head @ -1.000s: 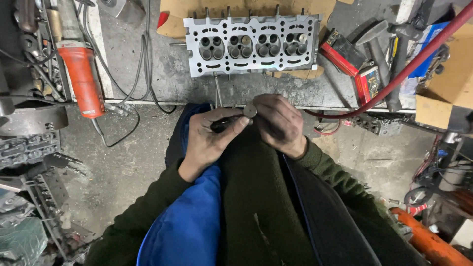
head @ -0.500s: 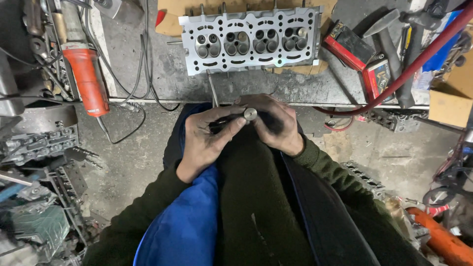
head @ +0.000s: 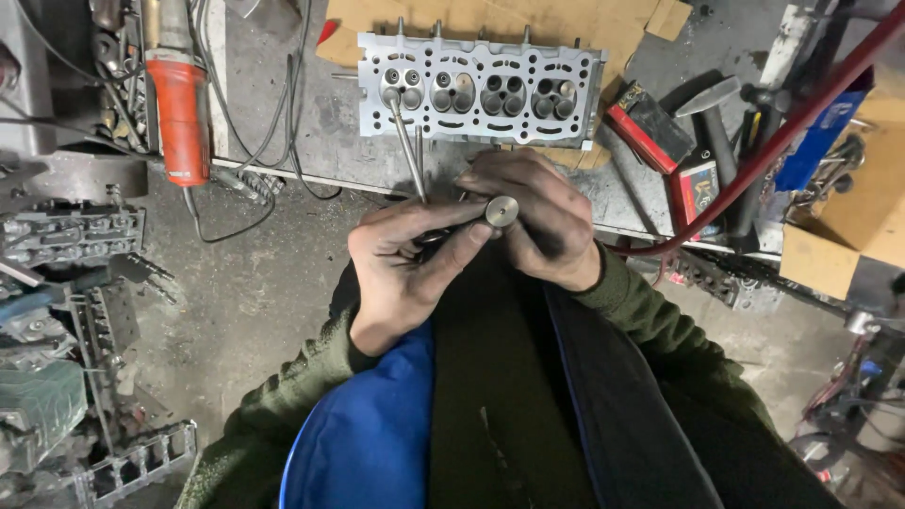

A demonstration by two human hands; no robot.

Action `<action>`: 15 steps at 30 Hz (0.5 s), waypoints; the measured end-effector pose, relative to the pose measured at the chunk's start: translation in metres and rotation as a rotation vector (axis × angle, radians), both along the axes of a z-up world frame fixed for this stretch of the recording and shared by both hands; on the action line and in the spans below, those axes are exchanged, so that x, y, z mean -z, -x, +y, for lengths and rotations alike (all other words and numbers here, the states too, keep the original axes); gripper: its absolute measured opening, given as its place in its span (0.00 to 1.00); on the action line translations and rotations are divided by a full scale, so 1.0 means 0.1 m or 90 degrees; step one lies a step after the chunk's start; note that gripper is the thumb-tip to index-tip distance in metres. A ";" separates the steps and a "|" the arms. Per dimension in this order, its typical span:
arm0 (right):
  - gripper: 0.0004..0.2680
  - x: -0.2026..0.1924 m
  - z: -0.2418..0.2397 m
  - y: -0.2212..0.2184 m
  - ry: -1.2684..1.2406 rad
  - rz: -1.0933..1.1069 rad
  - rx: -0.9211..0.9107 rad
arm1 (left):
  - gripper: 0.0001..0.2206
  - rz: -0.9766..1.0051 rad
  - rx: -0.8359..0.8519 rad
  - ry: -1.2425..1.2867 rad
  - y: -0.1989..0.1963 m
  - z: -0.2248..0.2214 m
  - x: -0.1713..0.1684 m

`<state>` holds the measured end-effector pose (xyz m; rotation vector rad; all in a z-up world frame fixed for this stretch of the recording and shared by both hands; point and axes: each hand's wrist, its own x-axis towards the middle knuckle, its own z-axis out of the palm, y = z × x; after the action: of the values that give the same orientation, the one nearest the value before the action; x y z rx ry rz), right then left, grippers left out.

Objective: The person sits at a workbench fitting small round metal lifters into the bores of a cylinder head, then flips the head over onto cardboard and continues seating lifters into the opposite side. They retrieve more lifters from a parts box and a shelf toolbox and press them into place by hand.

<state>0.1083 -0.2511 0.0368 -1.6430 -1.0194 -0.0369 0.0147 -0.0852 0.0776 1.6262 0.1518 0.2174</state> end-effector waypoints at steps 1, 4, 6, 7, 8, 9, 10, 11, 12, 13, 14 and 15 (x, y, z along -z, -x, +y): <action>0.10 -0.05 -0.01 0.00 -0.002 -0.004 -0.006 | 0.08 -0.004 -0.006 -0.002 0.02 -0.02 -0.03; 0.09 -0.18 -0.07 -0.03 0.002 -0.029 -0.004 | 0.09 -0.032 -0.012 0.013 0.06 -0.11 -0.09; 0.08 -0.22 -0.10 -0.03 -0.017 -0.056 0.005 | 0.08 -0.030 -0.030 0.012 0.07 -0.17 -0.12; 0.08 -0.24 -0.10 -0.04 -0.019 -0.060 0.003 | 0.08 -0.035 -0.032 0.010 0.07 -0.19 -0.15; 0.09 -0.26 -0.11 -0.04 -0.030 -0.071 0.010 | 0.08 -0.034 -0.031 0.002 0.07 -0.21 -0.17; 0.09 -0.28 -0.12 -0.05 -0.041 -0.081 0.018 | 0.08 -0.033 -0.030 -0.005 0.06 -0.22 -0.20; 0.09 -0.31 -0.15 -0.05 -0.042 -0.085 0.019 | 0.08 -0.036 -0.029 -0.005 0.06 -0.24 -0.21; 0.09 -0.34 -0.17 -0.06 -0.041 -0.091 0.018 | 0.08 -0.044 -0.029 -0.005 0.05 -0.26 -0.22; 0.10 -0.37 -0.19 -0.06 -0.040 -0.096 0.016 | 0.08 -0.051 -0.028 -0.006 0.05 -0.28 -0.23; 0.10 -0.37 -0.20 -0.06 -0.041 -0.098 0.018 | 0.08 -0.054 -0.026 -0.007 0.05 -0.30 -0.24; 0.09 -0.37 -0.20 -0.06 -0.052 -0.113 0.028 | 0.08 -0.062 -0.023 -0.007 0.05 -0.31 -0.25; 0.09 -0.37 -0.21 -0.07 -0.063 -0.128 0.037 | 0.08 -0.071 -0.019 -0.007 0.04 -0.33 -0.25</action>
<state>0.1151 -0.2720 0.0733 -1.6006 -1.1024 -0.2918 0.0104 -0.1181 0.1031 1.6193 0.0903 0.3313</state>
